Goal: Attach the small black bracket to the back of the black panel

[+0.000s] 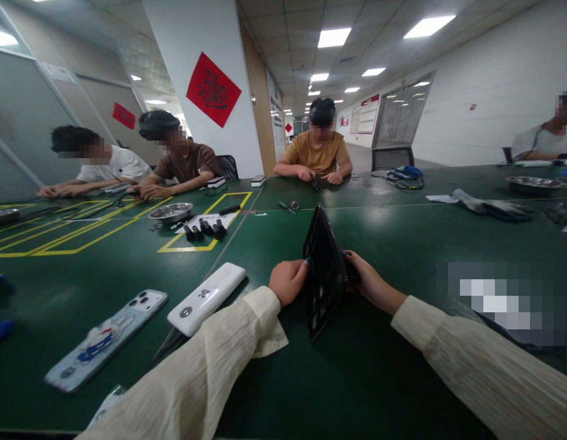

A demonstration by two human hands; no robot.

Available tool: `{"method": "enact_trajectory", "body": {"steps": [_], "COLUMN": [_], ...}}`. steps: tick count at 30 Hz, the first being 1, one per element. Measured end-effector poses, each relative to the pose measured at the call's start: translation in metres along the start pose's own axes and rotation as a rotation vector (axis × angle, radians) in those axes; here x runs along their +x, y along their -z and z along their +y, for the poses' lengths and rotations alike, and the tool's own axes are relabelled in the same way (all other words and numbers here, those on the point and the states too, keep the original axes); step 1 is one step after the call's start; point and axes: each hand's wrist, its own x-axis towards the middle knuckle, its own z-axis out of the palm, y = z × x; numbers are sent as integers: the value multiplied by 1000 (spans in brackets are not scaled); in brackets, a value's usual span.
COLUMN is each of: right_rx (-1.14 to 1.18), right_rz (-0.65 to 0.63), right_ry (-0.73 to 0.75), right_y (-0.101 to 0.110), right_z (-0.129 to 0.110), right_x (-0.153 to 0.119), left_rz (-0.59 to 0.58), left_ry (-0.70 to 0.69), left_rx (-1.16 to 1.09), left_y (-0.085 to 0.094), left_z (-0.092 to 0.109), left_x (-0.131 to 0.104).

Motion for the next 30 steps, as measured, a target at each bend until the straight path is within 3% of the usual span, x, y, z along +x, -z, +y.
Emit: {"method": "enact_trajectory", "body": {"steps": [6, 30], "right_rx": [-1, 2], "right_rz": [-4, -5], "right_ry": [22, 0], "right_y": [2, 1], "right_z": [4, 1], "right_x": [2, 1], "left_rz": [-64, -75], "left_ry": [-25, 46], "left_rx": [56, 11], "left_y": [3, -2], "left_z": [4, -1], "left_x": [-1, 1]}}
